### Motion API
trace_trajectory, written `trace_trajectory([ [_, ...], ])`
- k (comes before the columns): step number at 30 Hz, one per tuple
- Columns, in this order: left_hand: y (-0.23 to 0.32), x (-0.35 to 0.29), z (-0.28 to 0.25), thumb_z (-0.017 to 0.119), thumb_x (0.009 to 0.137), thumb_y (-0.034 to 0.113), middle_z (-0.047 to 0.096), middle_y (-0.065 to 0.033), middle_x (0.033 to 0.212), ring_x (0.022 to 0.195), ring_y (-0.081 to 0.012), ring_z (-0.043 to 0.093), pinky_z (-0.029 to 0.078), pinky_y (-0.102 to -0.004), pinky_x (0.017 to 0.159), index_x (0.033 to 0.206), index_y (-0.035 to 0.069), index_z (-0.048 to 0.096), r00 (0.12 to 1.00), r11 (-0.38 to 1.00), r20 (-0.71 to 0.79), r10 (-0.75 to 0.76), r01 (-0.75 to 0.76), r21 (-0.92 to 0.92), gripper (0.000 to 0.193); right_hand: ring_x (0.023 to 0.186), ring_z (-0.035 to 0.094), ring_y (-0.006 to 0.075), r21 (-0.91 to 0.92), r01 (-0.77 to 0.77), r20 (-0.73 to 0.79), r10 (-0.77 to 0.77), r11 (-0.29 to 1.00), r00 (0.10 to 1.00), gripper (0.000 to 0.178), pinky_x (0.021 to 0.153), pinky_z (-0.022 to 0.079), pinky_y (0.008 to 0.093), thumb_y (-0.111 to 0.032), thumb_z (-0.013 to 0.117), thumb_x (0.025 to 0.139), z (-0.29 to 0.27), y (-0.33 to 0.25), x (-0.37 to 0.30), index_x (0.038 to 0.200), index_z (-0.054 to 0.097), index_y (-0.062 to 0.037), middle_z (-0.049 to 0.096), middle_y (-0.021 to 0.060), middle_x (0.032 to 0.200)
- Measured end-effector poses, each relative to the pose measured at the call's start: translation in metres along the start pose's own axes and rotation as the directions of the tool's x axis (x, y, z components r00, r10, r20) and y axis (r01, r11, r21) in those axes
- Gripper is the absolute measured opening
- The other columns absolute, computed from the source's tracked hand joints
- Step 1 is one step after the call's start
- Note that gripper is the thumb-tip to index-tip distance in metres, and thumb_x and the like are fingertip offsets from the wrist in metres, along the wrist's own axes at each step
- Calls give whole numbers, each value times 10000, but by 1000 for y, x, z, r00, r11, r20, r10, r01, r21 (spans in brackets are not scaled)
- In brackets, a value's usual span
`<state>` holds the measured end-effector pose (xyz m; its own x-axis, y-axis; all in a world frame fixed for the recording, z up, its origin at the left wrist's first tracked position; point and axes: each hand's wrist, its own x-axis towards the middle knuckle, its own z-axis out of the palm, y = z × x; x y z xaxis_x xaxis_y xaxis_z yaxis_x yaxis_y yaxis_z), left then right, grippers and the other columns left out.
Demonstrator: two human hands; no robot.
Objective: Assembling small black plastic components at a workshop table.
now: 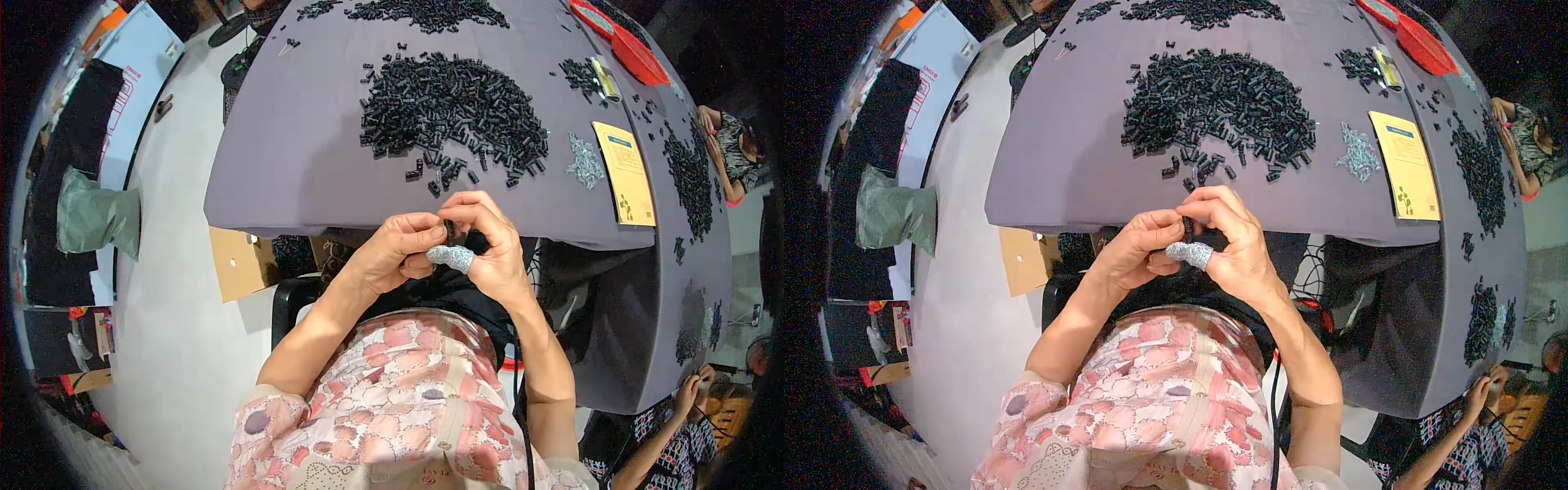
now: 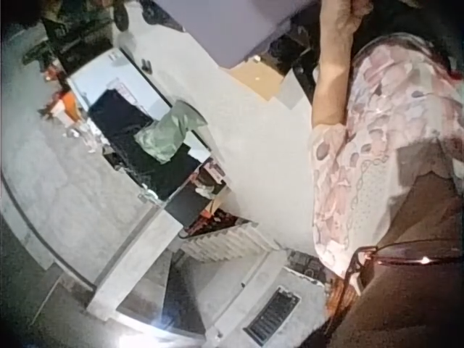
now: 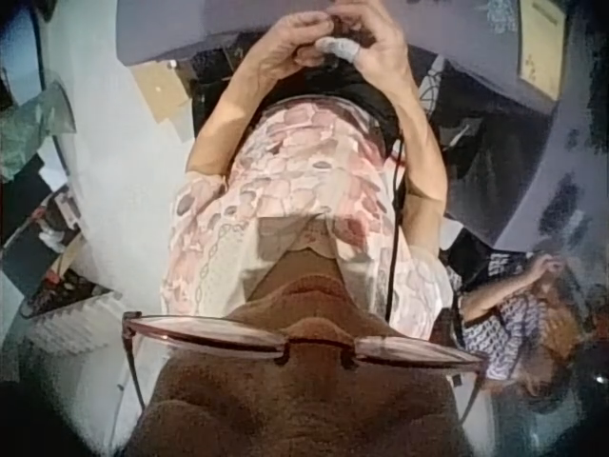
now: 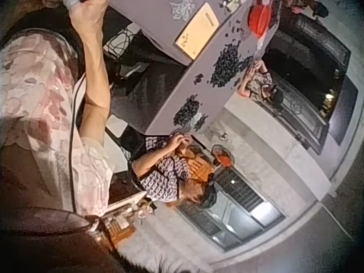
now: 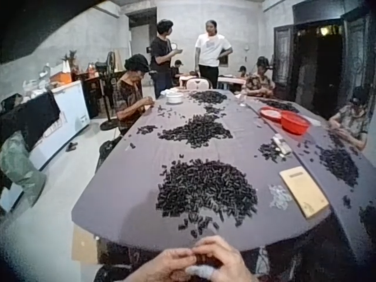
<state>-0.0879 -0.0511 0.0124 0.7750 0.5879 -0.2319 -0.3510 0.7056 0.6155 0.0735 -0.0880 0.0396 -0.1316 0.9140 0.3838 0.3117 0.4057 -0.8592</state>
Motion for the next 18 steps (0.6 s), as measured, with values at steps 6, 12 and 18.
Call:
trace_trajectory([
  [6, -5, 2, 2, 549, 877, 177, 450, 44, 581, 408, -15, 287, 220, -172, 374, 909, 36, 586, 1000, 993, 9, -2, 3, -122, 149, 690, 475, 96, 69, -35, -7, 36, 997, 999, 321, 637, 423, 233, -24, 736, 627, 2, 7, -1, 905, 574, -25, 575, 53, 956],
  [12, -9, 3, -3, 573, 859, 197, 454, 52, 606, 415, -14, 298, 257, -160, 375, 942, 22, 563, 999, 989, 20, -27, 30, -142, 194, 700, 463, 84, 153, -56, 19, 54, 987, 998, 303, 651, 412, 219, -5, 724, 647, 3, 11, -3, 911, 577, -27, 582, 46, 949],
  [18, -10, 4, -1, 575, 859, 197, 468, 43, 608, 408, -15, 305, 262, -164, 371, 935, 15, 563, 999, 979, 13, -36, 38, -203, 198, 713, 466, 75, 142, -72, -6, 73, 987, 997, 280, 654, 407, 210, 13, 710, 668, 5, 13, -5, 913, 580, -23, 586, 49, 949],
])
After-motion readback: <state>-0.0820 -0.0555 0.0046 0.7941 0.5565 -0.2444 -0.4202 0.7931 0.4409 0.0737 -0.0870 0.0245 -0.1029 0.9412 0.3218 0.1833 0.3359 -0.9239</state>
